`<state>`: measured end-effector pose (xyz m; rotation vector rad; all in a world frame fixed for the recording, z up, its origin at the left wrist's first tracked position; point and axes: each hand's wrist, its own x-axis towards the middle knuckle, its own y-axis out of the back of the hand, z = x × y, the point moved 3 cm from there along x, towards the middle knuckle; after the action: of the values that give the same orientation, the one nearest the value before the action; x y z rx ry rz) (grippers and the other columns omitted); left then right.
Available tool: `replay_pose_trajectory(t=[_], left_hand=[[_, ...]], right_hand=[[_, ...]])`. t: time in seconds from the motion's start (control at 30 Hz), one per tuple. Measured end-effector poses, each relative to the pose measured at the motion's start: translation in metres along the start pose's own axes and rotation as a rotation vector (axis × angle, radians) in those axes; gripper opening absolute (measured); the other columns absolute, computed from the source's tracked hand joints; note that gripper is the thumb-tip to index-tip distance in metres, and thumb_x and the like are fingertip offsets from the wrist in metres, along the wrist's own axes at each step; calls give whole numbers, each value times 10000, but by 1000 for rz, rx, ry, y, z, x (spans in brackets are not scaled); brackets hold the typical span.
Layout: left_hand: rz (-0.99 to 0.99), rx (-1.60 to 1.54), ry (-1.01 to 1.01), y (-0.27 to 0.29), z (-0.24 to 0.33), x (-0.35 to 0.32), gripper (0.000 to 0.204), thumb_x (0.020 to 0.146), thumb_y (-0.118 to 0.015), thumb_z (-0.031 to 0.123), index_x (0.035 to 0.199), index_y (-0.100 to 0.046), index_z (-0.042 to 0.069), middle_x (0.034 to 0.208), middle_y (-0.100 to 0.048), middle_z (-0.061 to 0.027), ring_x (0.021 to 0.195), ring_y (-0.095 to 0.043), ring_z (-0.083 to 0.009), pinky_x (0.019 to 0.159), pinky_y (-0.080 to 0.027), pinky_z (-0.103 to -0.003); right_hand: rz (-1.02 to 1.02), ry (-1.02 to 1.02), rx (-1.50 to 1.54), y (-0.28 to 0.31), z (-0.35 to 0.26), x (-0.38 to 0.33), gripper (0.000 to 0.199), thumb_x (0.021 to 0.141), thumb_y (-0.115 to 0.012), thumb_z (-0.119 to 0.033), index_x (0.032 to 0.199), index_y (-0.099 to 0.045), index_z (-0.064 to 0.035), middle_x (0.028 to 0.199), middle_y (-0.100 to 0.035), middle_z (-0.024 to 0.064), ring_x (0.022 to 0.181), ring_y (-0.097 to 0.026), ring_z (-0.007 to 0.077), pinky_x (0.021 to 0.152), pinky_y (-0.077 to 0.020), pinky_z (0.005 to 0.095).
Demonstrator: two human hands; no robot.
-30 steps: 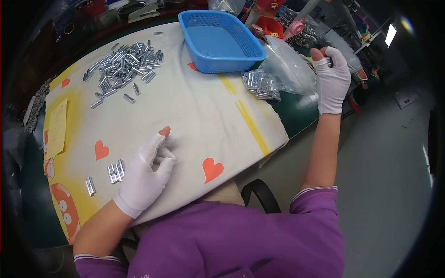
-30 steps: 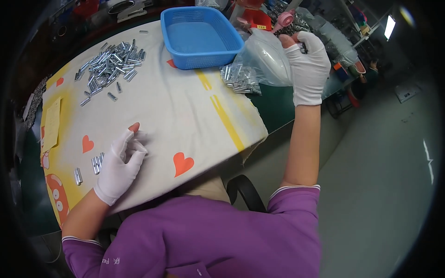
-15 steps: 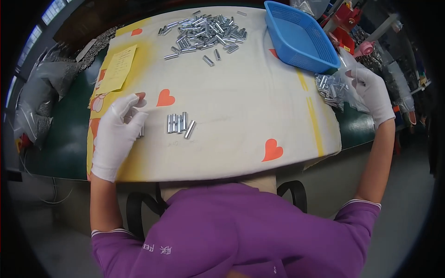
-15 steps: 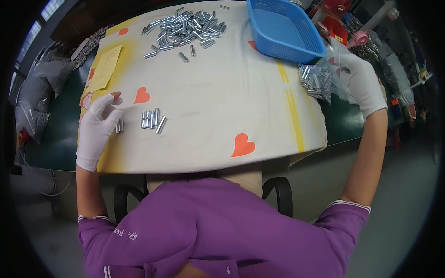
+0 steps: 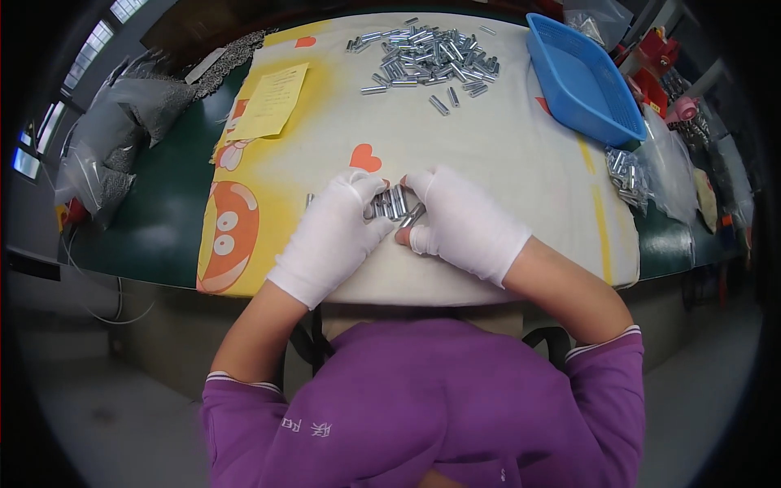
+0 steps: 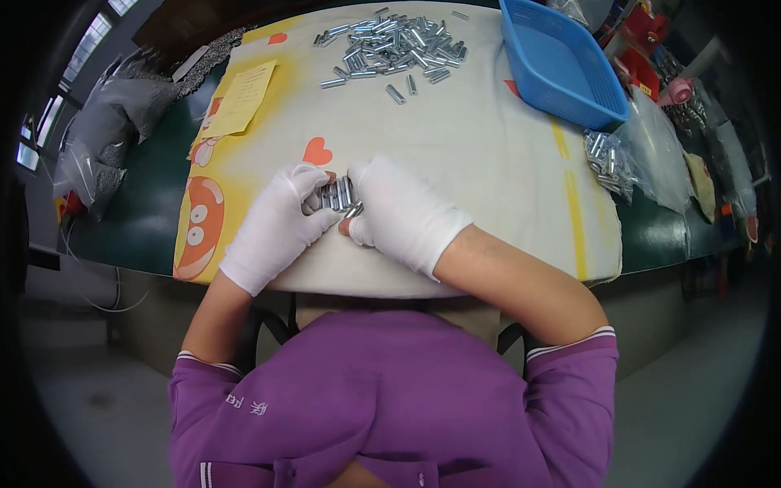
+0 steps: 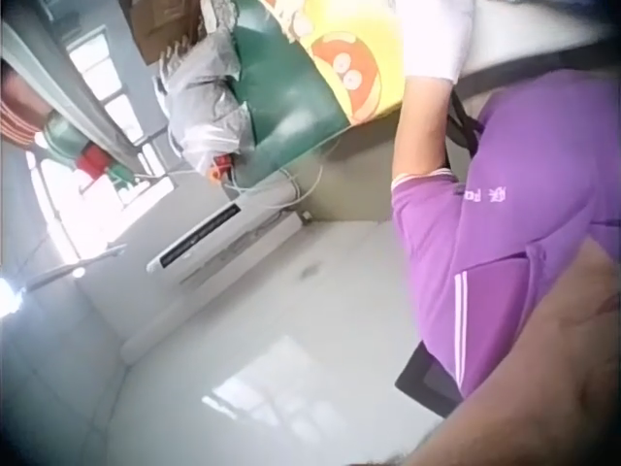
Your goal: Inspecting and organizing small metal components on a workbench.
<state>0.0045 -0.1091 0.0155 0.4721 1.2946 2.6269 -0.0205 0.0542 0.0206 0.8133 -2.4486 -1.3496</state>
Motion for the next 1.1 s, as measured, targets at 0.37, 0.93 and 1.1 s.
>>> replay_pose_trajectory(t=[0.37, 0.93, 1.1], left_hand=[[216, -55, 16, -25, 4, -3, 128, 800, -646, 29, 910, -625, -32, 877, -603, -183, 850, -575, -359, 733, -465, -413], [111, -79, 58, -10, 8, -9, 351, 774, -716, 56, 1088, -605, -53, 991, -603, -147, 947, -561, -283, 837, -468, -358], [21, -79, 72, -11, 3, -3, 325, 767, -726, 56, 1049, -618, -63, 977, -601, -139, 885, -571, -262, 805, -474, -341]], right_hand=[[-8, 72, 83, 9, 11, 11, 402, 769, -739, -42, 1146, -617, 22, 890, -584, 131, 755, -591, 206, 719, -495, 308], [8, 140, 127, 13, 8, -3, 464, 742, -775, -73, 1165, -617, 31, 941, -598, 142, 851, -597, 240, 773, -502, 338], [11, 122, 106, 9, 7, 2, 439, 747, -771, -92, 1148, -633, 20, 914, -611, 149, 841, -596, 278, 783, -493, 351]])
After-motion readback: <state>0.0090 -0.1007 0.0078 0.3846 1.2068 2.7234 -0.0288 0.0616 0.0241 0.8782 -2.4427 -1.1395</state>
